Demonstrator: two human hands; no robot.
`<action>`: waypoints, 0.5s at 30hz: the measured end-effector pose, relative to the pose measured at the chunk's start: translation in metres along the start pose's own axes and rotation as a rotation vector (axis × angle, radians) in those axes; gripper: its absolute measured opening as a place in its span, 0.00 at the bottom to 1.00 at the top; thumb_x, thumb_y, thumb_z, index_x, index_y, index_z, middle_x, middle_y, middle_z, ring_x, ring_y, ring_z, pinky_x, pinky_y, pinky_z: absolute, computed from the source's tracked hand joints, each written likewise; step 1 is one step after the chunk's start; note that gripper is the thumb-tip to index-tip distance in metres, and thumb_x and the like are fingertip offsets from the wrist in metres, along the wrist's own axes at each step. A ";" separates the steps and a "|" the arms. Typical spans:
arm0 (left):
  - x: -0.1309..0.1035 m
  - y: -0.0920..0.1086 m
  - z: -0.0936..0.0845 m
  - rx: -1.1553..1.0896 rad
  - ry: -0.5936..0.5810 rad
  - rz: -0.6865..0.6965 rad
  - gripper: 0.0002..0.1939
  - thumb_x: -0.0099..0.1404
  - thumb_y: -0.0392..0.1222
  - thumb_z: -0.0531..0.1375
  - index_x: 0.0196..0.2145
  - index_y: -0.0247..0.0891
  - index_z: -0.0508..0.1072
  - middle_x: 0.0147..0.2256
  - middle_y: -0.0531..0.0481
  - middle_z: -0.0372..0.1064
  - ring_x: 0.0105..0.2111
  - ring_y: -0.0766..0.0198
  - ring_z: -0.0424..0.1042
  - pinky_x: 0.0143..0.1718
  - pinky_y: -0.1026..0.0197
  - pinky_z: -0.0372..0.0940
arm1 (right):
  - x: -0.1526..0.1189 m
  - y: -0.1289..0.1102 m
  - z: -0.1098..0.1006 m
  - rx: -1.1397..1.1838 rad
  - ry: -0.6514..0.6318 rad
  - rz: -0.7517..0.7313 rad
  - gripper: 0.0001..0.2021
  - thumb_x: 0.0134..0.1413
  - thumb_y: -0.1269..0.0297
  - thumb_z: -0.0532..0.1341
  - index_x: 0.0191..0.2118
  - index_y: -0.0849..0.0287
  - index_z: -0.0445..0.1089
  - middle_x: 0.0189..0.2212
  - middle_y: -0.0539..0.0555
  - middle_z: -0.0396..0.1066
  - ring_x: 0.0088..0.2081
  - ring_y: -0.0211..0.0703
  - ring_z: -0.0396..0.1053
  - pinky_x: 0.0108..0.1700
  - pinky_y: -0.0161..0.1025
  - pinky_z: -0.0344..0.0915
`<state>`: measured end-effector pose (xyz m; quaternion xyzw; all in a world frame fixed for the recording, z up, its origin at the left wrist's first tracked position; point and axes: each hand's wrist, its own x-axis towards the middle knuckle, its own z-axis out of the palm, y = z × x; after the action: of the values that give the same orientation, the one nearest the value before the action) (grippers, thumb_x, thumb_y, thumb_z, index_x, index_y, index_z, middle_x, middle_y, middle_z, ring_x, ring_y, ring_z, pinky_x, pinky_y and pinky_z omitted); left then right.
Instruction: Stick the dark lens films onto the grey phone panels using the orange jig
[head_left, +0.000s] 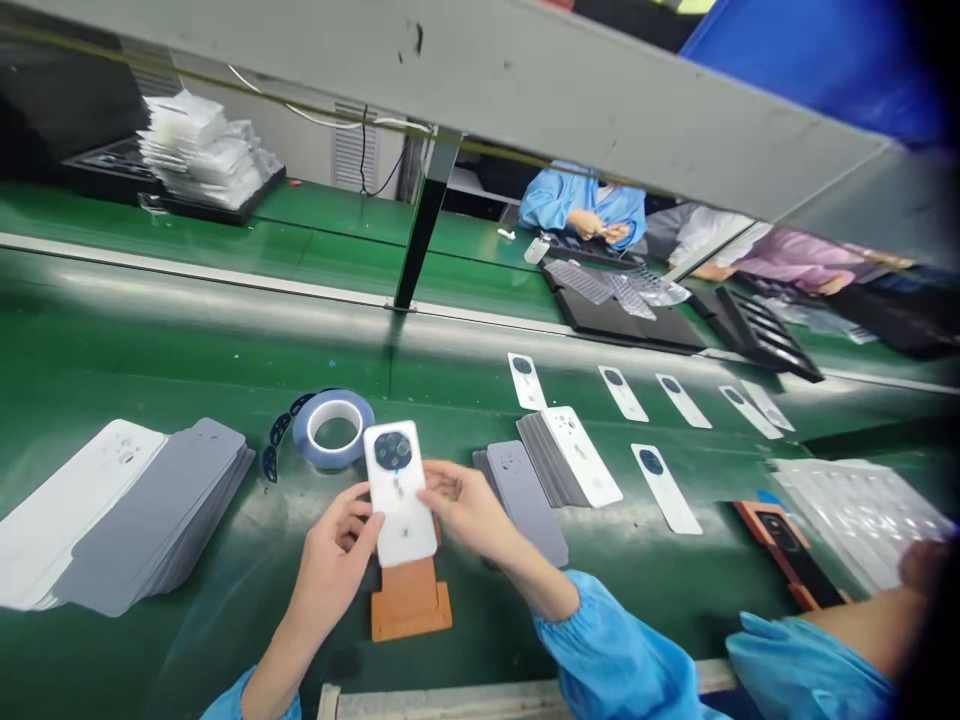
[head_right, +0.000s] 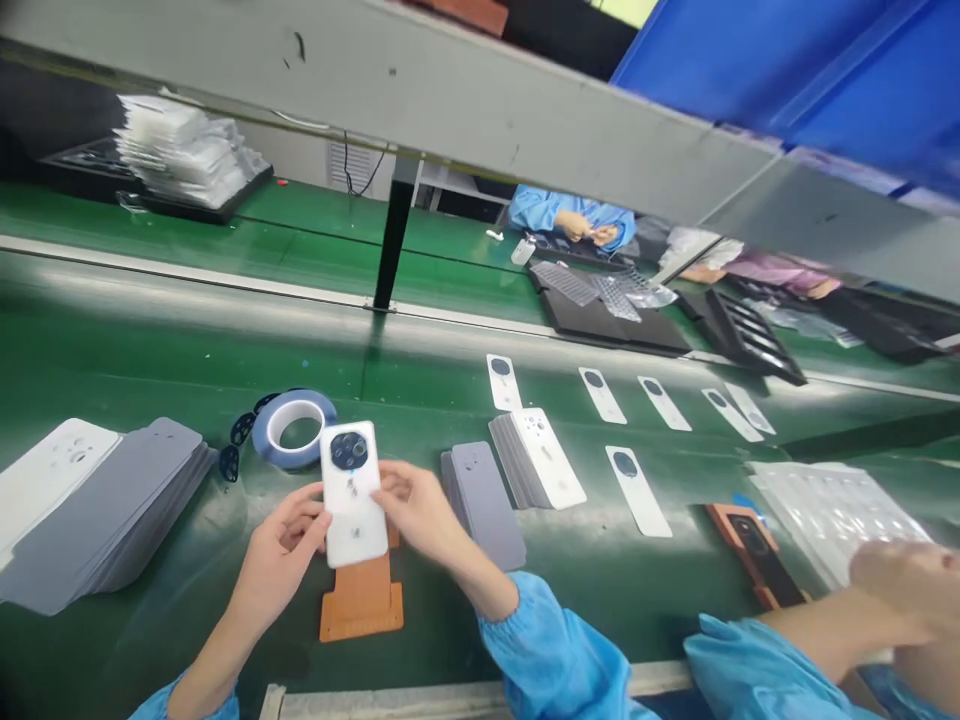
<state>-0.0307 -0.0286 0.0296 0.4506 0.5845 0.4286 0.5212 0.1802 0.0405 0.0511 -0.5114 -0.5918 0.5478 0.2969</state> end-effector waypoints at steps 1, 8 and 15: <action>0.001 0.001 -0.004 0.091 0.108 0.085 0.22 0.67 0.54 0.61 0.54 0.41 0.73 0.42 0.43 0.77 0.39 0.54 0.78 0.37 0.55 0.74 | 0.019 -0.002 -0.015 -0.070 0.075 -0.016 0.19 0.57 0.63 0.64 0.54 0.61 0.75 0.34 0.54 0.79 0.37 0.45 0.78 0.43 0.43 0.75; 0.009 -0.014 -0.041 0.640 0.687 0.468 0.25 0.70 0.48 0.58 0.62 0.42 0.65 0.67 0.36 0.57 0.68 0.39 0.54 0.67 0.33 0.54 | 0.154 -0.014 -0.116 -0.472 0.391 0.068 0.19 0.61 0.63 0.64 0.54 0.66 0.73 0.31 0.52 0.77 0.37 0.45 0.76 0.45 0.44 0.74; 0.017 -0.032 -0.063 0.636 0.559 -0.018 0.36 0.69 0.58 0.52 0.68 0.34 0.59 0.53 0.34 0.74 0.52 0.41 0.75 0.46 0.47 0.71 | 0.187 0.011 -0.115 -0.769 0.465 0.219 0.13 0.61 0.63 0.66 0.49 0.60 0.74 0.54 0.61 0.72 0.54 0.53 0.72 0.55 0.49 0.69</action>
<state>-0.0973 -0.0214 0.0009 0.4505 0.8103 0.3279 0.1813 0.2322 0.2534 0.0271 -0.7532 -0.6122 0.1873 0.1509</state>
